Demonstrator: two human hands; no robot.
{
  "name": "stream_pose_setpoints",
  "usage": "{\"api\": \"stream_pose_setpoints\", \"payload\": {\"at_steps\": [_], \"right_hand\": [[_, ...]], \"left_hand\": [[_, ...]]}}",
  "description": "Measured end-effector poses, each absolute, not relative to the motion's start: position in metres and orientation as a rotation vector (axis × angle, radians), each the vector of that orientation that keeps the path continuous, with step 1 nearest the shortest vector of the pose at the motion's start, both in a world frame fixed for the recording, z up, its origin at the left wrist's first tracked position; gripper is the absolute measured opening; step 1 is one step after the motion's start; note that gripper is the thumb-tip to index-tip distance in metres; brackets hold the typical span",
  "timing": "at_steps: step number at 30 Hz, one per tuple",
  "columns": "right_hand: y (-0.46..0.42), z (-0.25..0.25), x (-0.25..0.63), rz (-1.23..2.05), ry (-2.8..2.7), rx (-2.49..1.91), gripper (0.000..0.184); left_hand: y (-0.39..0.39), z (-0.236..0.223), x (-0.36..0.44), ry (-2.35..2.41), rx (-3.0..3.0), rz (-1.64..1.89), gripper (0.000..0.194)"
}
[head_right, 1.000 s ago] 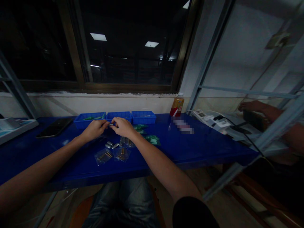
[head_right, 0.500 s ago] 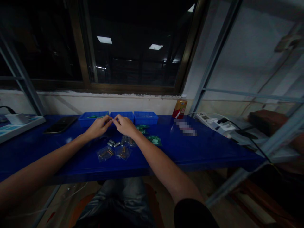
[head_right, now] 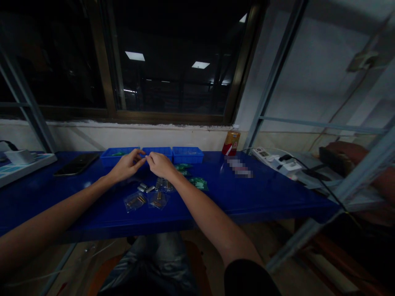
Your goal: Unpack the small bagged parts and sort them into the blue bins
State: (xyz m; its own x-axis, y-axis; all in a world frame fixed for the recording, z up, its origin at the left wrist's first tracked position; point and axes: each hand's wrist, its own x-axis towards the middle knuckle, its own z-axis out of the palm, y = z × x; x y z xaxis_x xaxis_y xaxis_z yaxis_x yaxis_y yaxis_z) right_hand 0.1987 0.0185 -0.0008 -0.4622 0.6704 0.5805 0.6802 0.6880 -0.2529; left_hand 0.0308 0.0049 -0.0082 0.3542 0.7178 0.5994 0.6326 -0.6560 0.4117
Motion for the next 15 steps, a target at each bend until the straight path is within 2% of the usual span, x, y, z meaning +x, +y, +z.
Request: {"api": "stream_pose_setpoints", "payload": {"at_steps": [6,8,12,15], "right_hand": [[0.0187,-0.0015,0.1995,0.043,-2.219,-1.012,0.028],[0.0165,-0.0008,0.2000,0.110,-2.197,-0.999,0.023],[0.0118,0.0022,0.2007,0.133,-2.199,-0.988,0.026],[0.0103,0.0040,0.2006,0.117,-2.244,-0.997,0.017]], "left_hand": [[0.0067,-0.0092,0.0312,1.246,2.547,1.213,0.017],[0.0072,-0.0090,0.0312,1.295,2.574,1.194,0.020],[0.0076,-0.0087,0.0307,1.373,2.578,1.143,0.027],[0.0063,-0.0080,0.0310,1.403,2.553,1.097,0.033]]}}
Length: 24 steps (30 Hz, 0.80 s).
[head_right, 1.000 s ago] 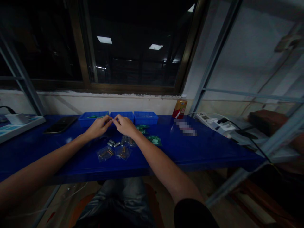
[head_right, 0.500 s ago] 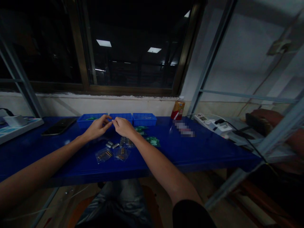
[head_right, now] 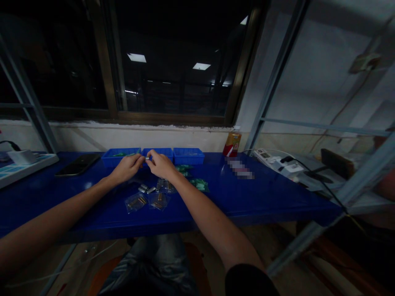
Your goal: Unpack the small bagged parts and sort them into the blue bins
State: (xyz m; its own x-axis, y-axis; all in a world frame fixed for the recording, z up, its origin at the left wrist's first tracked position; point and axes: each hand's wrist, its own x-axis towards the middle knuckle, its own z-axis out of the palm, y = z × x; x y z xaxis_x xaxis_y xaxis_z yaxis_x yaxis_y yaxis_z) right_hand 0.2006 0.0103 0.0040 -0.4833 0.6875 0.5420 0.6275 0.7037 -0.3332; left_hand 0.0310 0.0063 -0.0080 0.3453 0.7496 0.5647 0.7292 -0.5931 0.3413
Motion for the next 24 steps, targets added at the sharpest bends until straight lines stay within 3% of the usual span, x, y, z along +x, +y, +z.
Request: {"api": "stream_pose_setpoints", "payload": {"at_steps": [14,24], "right_hand": [[0.0174,-0.0002,0.1993,0.000,-2.255,-1.086,0.030],[0.0122,0.0008,0.2000,0.085,-2.238,-1.004,0.018]], "left_hand": [[0.0099,-0.0078,0.0292,1.204,2.650,1.261,0.017],[0.0080,-0.0067,0.0300,1.426,2.591,1.077,0.033]]}}
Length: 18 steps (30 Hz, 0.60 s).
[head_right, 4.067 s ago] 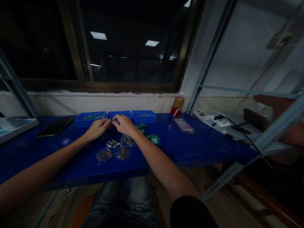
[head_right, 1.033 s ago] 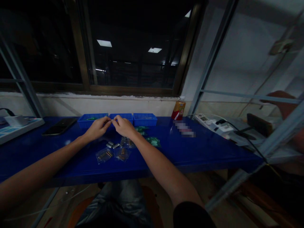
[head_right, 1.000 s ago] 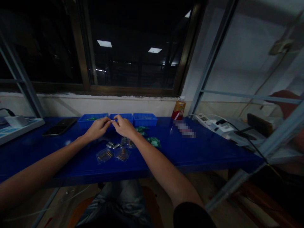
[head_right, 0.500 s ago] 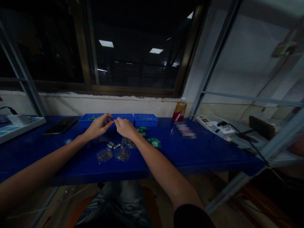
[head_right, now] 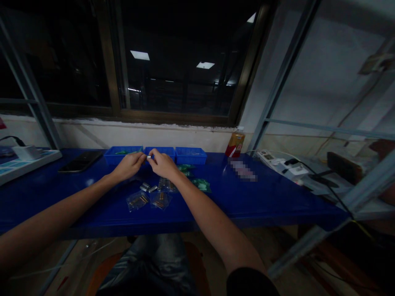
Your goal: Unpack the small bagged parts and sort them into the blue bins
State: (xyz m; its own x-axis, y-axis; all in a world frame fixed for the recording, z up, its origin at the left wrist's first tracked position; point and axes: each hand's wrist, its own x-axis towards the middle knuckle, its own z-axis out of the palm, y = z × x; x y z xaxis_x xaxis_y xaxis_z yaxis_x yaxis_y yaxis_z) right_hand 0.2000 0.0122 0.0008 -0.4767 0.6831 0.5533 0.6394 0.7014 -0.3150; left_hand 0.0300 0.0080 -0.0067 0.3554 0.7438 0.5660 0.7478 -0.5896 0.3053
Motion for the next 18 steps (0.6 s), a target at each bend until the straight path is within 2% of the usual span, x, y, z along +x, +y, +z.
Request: {"api": "stream_pose_setpoints", "payload": {"at_steps": [7,11,18], "right_hand": [[0.0149,0.0018,0.1989,0.020,-2.212,-1.096,0.026],[0.0141,0.0015,0.1993,0.032,-2.210,-1.072,0.026],[0.0116,0.0010,0.1988,0.072,-2.223,-0.987,0.023]], "left_hand": [[0.0036,-0.0059,0.0334,-1.310,-2.627,-1.262,0.025],[0.0045,-0.0058,0.0326,-1.280,-2.598,-1.229,0.021],[0.0060,-0.0063,0.0318,-1.447,-2.527,-1.151,0.032]]}}
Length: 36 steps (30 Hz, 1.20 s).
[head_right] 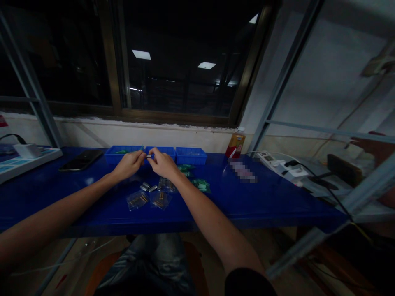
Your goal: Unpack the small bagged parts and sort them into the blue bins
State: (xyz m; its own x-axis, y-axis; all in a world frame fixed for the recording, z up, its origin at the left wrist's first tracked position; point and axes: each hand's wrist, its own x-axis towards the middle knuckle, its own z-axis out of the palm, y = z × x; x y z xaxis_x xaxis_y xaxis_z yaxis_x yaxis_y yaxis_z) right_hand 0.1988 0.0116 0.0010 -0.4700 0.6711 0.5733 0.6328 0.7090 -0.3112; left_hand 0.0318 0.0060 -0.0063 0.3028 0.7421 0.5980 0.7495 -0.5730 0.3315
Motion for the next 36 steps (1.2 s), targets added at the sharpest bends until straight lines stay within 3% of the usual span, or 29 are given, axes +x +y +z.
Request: {"api": "stream_pose_setpoints", "payload": {"at_steps": [4,9,11,18,27,36], "right_hand": [[0.015,0.002,0.200,0.033,-2.231,-1.000,0.020],[0.035,0.001,0.218,-0.124,-2.015,-1.130,0.024],[0.047,-0.001,0.229,-0.186,-1.916,-1.219,0.021],[0.070,-0.014,0.249,-0.228,-1.818,-1.405,0.016],[0.068,-0.014,0.246,-0.224,-1.805,-1.463,0.020],[0.025,-0.011,0.194,-0.075,-2.240,-1.047,0.017]], "left_hand": [[0.006,-0.002,0.029,-1.500,-2.595,-1.039,0.040],[0.005,0.000,0.017,-1.353,-3.136,-0.368,0.046],[0.005,-0.001,0.016,-1.296,-3.210,-0.287,0.050],[0.010,-0.007,0.021,-1.164,-3.143,-0.351,0.025],[0.017,-0.014,0.018,-1.281,-3.003,-0.371,0.019],[0.023,-0.020,0.019,-1.529,-2.753,-0.654,0.024]]}}
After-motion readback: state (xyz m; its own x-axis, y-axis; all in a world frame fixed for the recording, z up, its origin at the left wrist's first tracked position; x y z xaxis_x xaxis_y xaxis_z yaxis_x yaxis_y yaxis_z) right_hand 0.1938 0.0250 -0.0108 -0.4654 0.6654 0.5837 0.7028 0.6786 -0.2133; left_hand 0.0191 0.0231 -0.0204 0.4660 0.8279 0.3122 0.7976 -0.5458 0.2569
